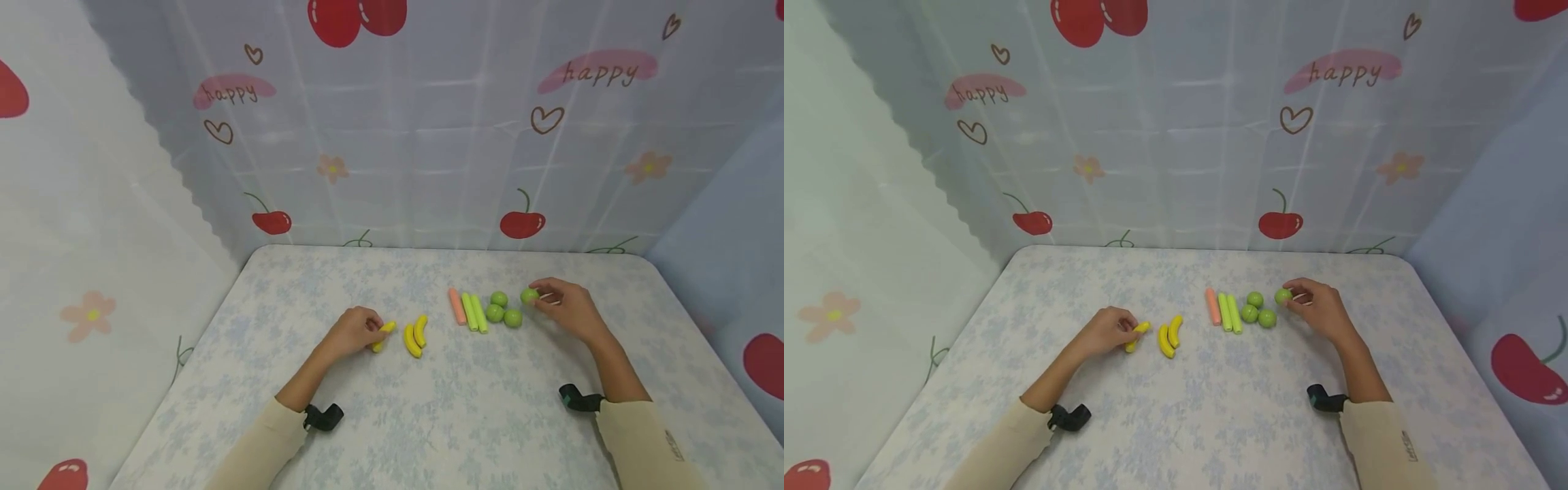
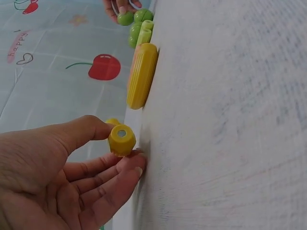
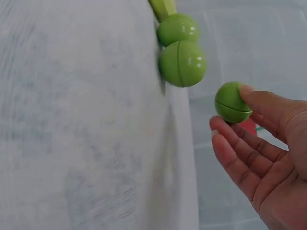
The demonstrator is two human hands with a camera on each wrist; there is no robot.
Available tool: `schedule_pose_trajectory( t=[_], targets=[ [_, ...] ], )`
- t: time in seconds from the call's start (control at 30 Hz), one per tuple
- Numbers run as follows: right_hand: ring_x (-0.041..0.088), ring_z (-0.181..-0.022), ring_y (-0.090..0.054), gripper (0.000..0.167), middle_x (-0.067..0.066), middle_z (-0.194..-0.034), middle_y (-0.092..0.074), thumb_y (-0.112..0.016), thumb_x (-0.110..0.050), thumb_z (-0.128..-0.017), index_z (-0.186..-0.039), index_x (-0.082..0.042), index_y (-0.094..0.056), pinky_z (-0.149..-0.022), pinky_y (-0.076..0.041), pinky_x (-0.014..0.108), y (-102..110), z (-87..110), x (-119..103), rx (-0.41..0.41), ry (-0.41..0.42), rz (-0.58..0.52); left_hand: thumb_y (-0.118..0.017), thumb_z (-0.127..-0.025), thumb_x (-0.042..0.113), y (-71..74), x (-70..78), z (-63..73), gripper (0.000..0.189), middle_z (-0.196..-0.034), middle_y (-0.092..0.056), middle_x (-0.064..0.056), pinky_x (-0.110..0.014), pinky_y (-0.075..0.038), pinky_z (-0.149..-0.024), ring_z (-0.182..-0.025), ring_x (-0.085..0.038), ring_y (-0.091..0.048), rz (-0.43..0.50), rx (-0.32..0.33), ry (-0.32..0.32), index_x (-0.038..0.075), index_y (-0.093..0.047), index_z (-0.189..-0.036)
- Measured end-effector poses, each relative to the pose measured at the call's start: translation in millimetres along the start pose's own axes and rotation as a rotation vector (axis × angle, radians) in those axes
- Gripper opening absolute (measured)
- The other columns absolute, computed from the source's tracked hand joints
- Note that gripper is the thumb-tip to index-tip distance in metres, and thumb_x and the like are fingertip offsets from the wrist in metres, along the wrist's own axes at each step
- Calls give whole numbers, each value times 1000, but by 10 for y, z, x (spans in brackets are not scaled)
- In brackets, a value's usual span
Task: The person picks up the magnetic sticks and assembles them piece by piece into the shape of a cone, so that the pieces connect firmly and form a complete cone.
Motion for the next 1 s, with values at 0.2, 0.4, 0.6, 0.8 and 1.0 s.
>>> schedule_pose_trajectory(
  t=[0.2, 0.4, 0.6, 0.8, 1.0],
  targets=[
    [35, -97, -70, 35, 20, -117, -70, -75, -11, -94, -126, -2, -67, -79, -59, 50, 53, 9, -264, 31, 48, -35, -73, -95, 12, 6, -44, -29, 15, -83, -70, -2, -33, -55, -54, -59, -20, -64, 73, -28, 16, 4, -68, -107],
    [33, -97, -70, 35, 17, -117, -70, -76, -12, -93, -126, -3, -67, -82, -59, 51, -48, 20, -480, 16, 77, -59, -71, -97, 11, -4, -44, -37, 29, -89, -70, -3, -32, -57, -55, -63, -18, -64, 104, -40, -7, 4, -67, -125],
    [29, -96, -71, 35, 14, -115, -71, -78, -9, -91, -124, -4, -68, -82, -59, 48, -172, 44, -692, -7, 124, -77, -72, -96, 12, -12, 33, -16, 28, -98, -68, -8, -35, -61, -60, -74, -19, -68, 220, -64, -31, 3, -69, -123],
    [24, -92, -71, 35, 10, -113, -72, -80, -5, -88, -122, -5, -69, -78, -60, 42, -289, 84, -950, -27, 186, -91, -72, -96, 11, -56, 175, 15, 26, -96, -71, -7, -40, -62, -64, -77, -21, -70, 331, -112, -41, 2, -67, -120],
    [20, -88, -71, 36, 6, -111, -73, -82, -4, -85, -120, -7, -71, -75, -60, 37, -366, 152, -1239, -40, 277, -150, -74, -95, 15, -148, 327, 42, 29, -92, -75, -7, -45, -62, -67, -79, -22, -72, 397, -140, -58, 4, -65, -119]
  ],
)
Point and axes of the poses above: each hand's wrist, its own z-axis away from the middle knuckle, its own y-axis out of the back of the hand, x = y × z, the point moved 9 cm from there along -z, towards the middle knuckle
